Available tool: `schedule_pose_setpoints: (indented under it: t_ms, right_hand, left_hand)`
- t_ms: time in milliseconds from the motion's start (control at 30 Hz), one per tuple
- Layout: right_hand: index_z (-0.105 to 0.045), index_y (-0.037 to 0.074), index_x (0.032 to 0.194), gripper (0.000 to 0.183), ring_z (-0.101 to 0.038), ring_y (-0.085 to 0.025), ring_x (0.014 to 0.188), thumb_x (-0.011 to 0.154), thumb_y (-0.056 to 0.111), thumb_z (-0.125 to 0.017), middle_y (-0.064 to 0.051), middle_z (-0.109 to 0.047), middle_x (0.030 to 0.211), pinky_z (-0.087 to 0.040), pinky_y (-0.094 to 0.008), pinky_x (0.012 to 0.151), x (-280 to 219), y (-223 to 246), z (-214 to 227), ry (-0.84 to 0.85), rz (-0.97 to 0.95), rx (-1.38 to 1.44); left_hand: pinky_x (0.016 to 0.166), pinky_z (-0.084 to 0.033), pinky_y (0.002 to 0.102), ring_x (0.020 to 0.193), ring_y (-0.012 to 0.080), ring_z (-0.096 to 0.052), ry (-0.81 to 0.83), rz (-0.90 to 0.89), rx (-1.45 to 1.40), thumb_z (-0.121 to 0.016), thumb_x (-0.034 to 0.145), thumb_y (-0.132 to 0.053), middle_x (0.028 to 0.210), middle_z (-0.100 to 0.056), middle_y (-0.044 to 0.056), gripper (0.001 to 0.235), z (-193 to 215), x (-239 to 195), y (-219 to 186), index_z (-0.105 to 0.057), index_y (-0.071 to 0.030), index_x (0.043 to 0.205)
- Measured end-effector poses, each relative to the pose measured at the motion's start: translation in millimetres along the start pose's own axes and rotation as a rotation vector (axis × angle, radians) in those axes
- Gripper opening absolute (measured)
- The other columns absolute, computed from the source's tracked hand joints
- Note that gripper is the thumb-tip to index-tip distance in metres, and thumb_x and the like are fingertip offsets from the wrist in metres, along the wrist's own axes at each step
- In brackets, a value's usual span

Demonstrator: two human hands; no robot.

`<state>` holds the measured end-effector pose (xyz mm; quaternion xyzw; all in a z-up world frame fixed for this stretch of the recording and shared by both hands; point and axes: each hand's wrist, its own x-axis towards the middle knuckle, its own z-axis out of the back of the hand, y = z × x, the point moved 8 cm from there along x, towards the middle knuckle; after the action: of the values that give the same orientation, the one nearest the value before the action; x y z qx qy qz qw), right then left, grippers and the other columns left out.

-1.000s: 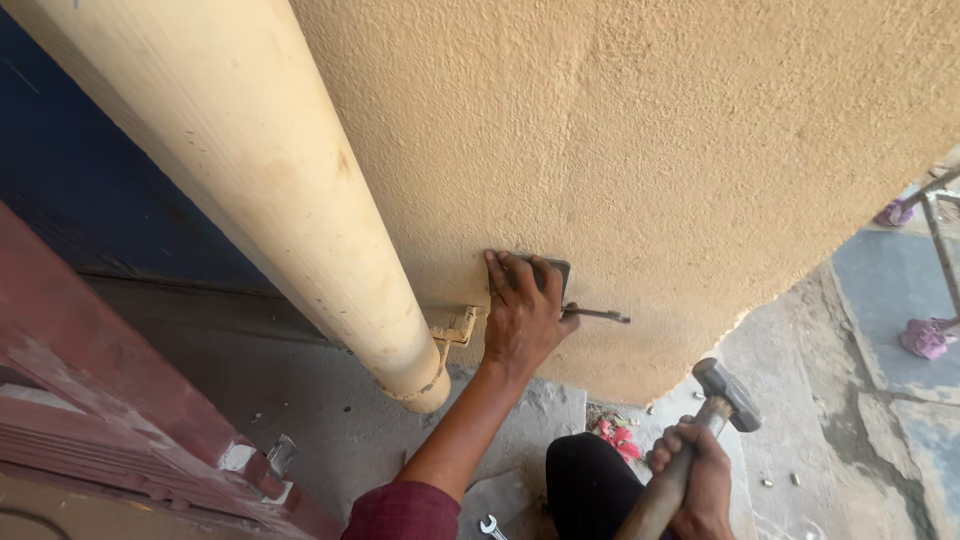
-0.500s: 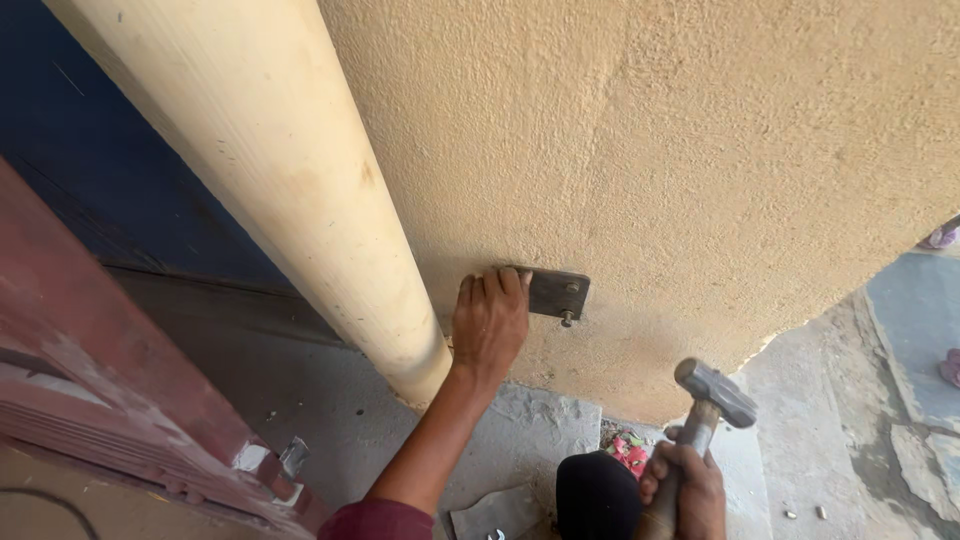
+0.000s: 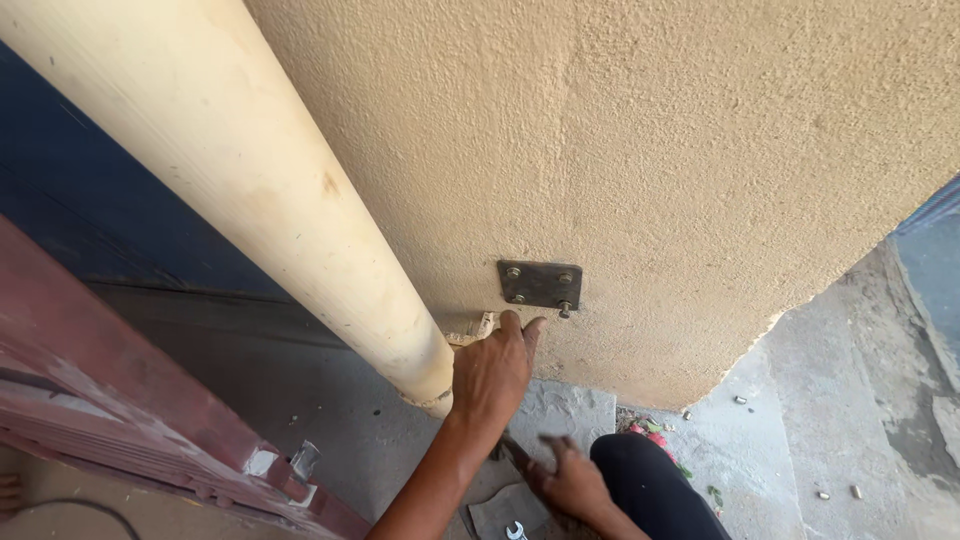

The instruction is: The person installs a metal wall bracket next to a vertical pipe. They use a wrench to tighten bolts and a hammer to tap the bracket into place.

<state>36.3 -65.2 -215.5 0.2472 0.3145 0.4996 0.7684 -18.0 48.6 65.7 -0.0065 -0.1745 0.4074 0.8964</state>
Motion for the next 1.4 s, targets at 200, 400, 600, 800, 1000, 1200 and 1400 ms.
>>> schedule_pose_setpoints:
  t_ms: [200,400,600,800,1000,1200,1400]
  right_hand:
    - [-0.063,0.004,0.124,0.043,-0.073,-0.033,0.104,0.082,0.009,-0.071,-0.018,-0.072,0.117,-0.06,-0.041,0.088,-22,24,137,-0.377,0.384,0.24]
    - [-0.072,0.0,0.113,0.024,-0.071,-0.033,0.075,0.09,0.003,-0.069,-0.019,-0.079,0.098,-0.056,-0.047,0.065,-20,9,165,-0.405,-0.003,0.595]
    - [-0.07,-0.006,0.108,0.016,-0.075,-0.026,0.094,0.092,-0.002,-0.07,-0.02,-0.074,0.101,-0.065,-0.038,0.087,-1,5,207,-0.562,0.22,1.356]
    - [-0.068,-0.006,0.105,0.013,-0.075,-0.031,0.099,0.092,-0.003,-0.069,-0.021,-0.074,0.103,-0.065,-0.04,0.087,37,-2,187,-0.526,0.23,1.634]
    - [-0.066,-0.004,0.105,0.013,-0.074,-0.031,0.103,0.093,-0.002,-0.068,-0.021,-0.073,0.106,-0.064,-0.036,0.088,53,-3,153,-0.411,0.158,1.781]
    - [-0.066,-0.004,0.102,0.01,-0.074,-0.028,0.101,0.092,-0.004,-0.067,-0.02,-0.073,0.106,-0.064,-0.037,0.087,51,-11,140,-0.368,0.103,1.703]
    - [-0.068,-0.006,0.107,0.015,-0.076,-0.028,0.09,0.093,-0.001,-0.068,-0.019,-0.073,0.096,-0.064,-0.039,0.079,57,-19,151,-0.358,0.138,1.481]
  left_hand:
    - [0.035,-0.043,0.035,0.039,0.017,-0.049,0.163,-0.146,-0.042,-0.031,0.11,-0.057,0.055,-0.055,0.005,0.062,-45,-23,-70,-0.056,-0.006,0.088]
    - [0.045,-0.055,0.038,0.056,0.0254,-0.065,0.141,-0.095,-0.317,-0.031,0.105,-0.06,0.07,-0.065,0.016,0.066,-54,-40,-88,-0.055,0.001,0.113]
    - [0.073,-0.06,0.036,0.086,0.0247,-0.075,-0.041,0.301,-0.703,-0.053,0.101,-0.02,0.104,-0.075,0.015,0.042,-66,-22,-11,-0.058,0.003,0.135]
    - [0.085,-0.061,0.031,0.098,0.0181,-0.075,-0.072,0.561,-1.592,-0.068,0.097,-0.014,0.105,-0.078,0.01,0.03,-130,-11,-3,-0.072,0.001,0.122]
    - [0.087,-0.065,0.035,0.095,0.021,-0.076,-0.179,0.698,-1.876,-0.075,0.09,-0.01,0.101,-0.078,0.01,0.029,-137,-10,-5,-0.073,0.005,0.116]
    - [0.084,-0.066,0.033,0.089,0.0184,-0.075,-0.146,0.739,-1.886,-0.078,0.087,-0.009,0.1,-0.078,0.011,0.026,-137,-10,-3,-0.076,0.001,0.112]
    - [0.083,-0.066,0.034,0.088,0.0188,-0.076,-0.196,0.647,-2.044,-0.077,0.088,-0.006,0.099,-0.078,0.012,0.024,-146,-7,-3,-0.074,0.002,0.111]
